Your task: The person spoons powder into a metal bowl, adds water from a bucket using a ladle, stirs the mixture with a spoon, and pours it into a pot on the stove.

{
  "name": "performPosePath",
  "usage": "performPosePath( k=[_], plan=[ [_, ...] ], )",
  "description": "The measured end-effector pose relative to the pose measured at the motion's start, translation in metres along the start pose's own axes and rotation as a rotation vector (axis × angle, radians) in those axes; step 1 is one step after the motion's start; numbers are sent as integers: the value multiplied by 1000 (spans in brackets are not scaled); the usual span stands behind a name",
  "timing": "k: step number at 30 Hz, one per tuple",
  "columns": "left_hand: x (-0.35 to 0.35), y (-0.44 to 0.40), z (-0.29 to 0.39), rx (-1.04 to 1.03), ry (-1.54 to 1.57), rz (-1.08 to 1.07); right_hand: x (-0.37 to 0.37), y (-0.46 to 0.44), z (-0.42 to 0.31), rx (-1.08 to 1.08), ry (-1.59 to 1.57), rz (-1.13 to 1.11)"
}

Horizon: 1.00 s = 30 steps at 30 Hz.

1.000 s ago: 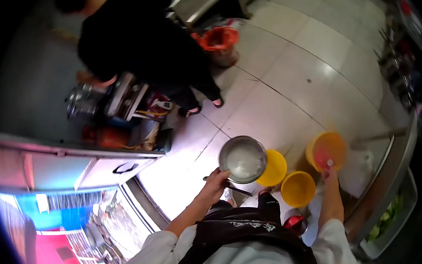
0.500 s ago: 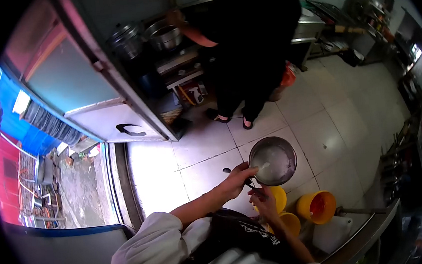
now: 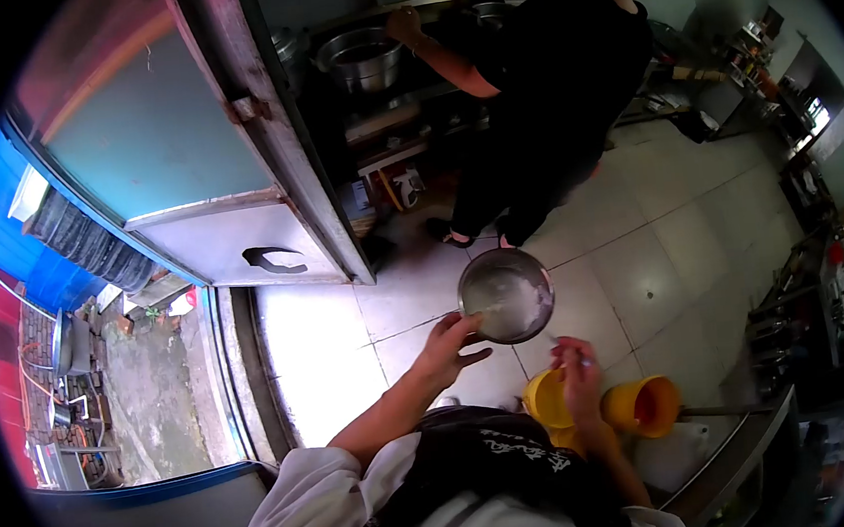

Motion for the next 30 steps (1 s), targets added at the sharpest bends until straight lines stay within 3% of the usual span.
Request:
performPosePath(
  k=[4,8,11,14,21,24,30],
  plan=[
    [15,2,25,-106,-35,49,43,-36,-71,187,70,169],
    [19,-3,44,-129,-78,71,-9,-74,-130,383,53,-158],
    [15,-15,60,-154,-108,61,-58,-107,-129,426,122,-408],
    [9,-29,82,-178,-136,82,-84,-141,-133,612,210,-467],
    [-13,-72,123,-218,-78,45,-71,-223,-114,446,408,-435],
    [-24,-87,133,-210,-46,32,-62,-238,-115,547,423,-436],
    [-38,-122,140,-125,-47,94,-50,-260,-110,531,454,-352]
  ],
)
Point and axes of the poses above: each hand's wrist, its own y-axis away from the middle knuckle, its own x-axis out of the back of the hand, z = x × y, the point moved 9 cm from there along -y, towards the middle knuckle, and after that the axes turned 5 degrees about x, right-handed, at the moved point
